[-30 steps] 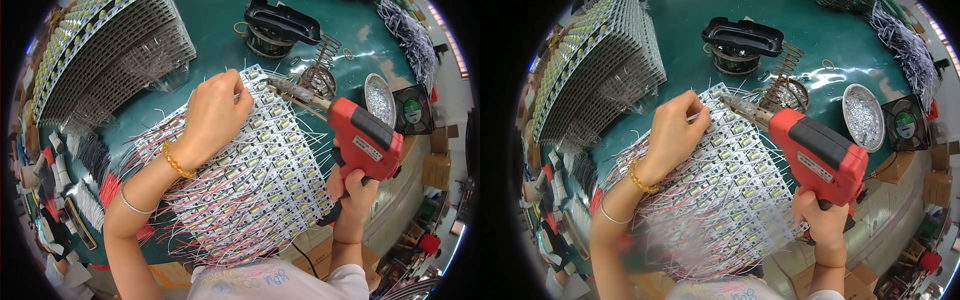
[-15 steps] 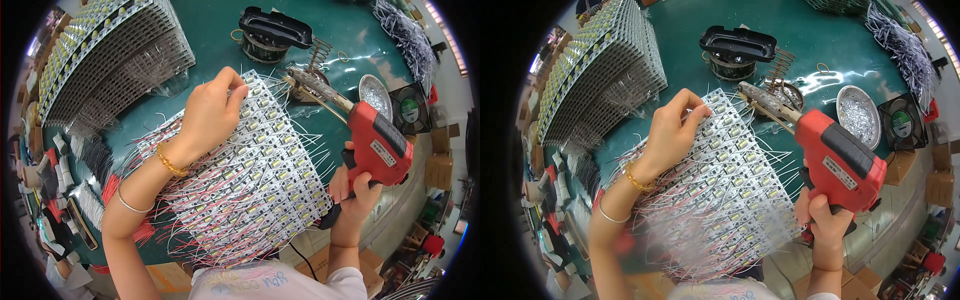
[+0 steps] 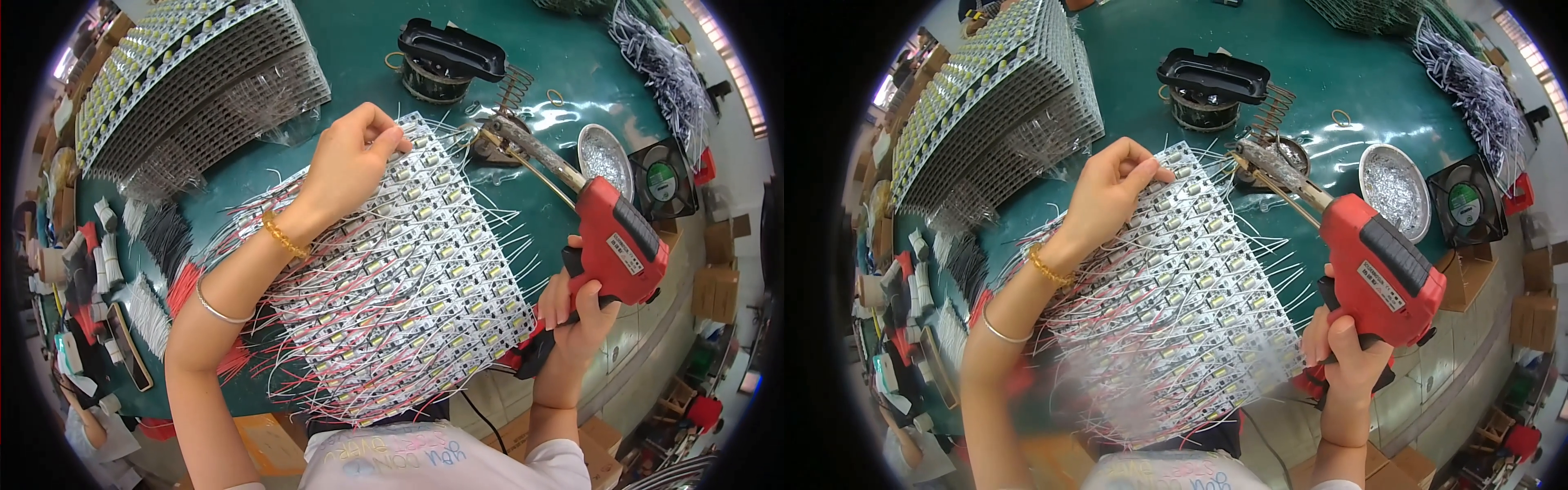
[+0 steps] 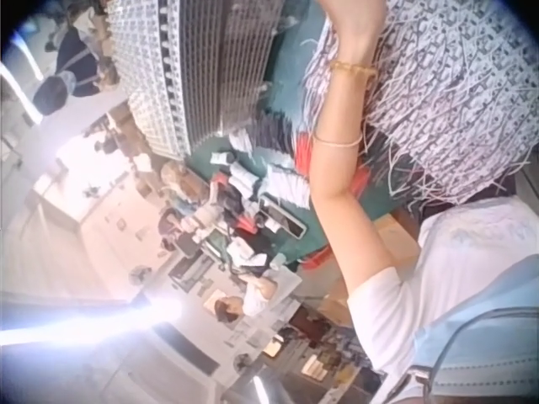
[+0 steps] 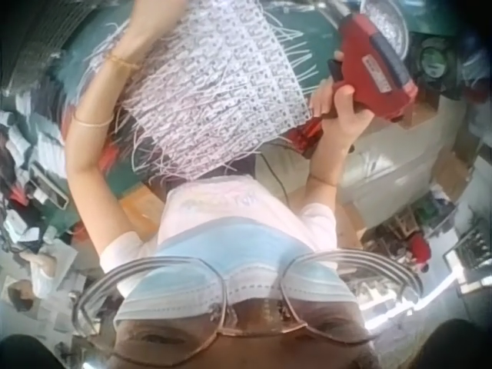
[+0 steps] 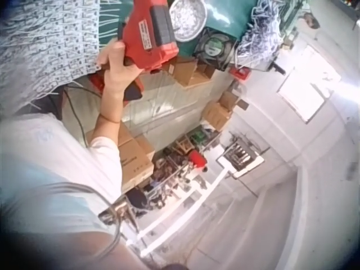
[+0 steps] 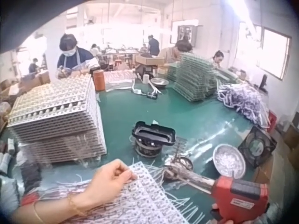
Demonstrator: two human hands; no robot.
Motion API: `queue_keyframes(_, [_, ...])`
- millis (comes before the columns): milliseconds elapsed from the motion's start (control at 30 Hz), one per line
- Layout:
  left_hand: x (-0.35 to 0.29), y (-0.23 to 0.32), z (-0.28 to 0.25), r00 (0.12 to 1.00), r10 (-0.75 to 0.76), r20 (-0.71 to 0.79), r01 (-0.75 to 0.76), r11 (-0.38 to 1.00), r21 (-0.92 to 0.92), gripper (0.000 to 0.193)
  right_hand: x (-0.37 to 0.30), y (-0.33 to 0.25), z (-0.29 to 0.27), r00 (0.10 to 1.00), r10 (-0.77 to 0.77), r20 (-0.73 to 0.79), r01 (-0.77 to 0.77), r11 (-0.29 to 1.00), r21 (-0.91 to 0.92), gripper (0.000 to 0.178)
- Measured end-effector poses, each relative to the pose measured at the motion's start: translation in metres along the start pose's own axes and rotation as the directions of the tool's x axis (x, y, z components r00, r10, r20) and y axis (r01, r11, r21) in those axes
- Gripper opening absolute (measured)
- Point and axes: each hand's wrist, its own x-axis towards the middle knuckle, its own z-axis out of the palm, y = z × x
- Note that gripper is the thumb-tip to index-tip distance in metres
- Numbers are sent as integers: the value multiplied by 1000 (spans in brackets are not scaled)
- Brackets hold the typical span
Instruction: The person solders electrical wires onto a panel of circuit boards using a soldering iron, picking up wires from piles and attaching them to the boards.
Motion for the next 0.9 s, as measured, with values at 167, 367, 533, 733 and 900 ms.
queue_keyframes(167, [10,3,-6,992,-86,93,86,996,5,21,-2,-2,1,1000,10,-11,-9,1000,23,55])
queue_keyframes(367, [12,10,-7,985,-124,116,120,992,43,22,-3,0,0,1000,1,5,-1,1000,19,56])
queue_keyframes(533, [10,11,-5,990,-116,81,111,991,69,22,-2,1,1,1000,-13,8,13,1000,19,56])
queue_keyframes(733, [7,15,-5,981,-174,83,179,983,-47,21,-2,1,0,1000,-4,11,4,999,34,55])
queue_keyframes(900, [6,17,-8,967,-216,137,235,961,-147,19,-3,3,-1,1000,17,-13,-17,999,36,55])
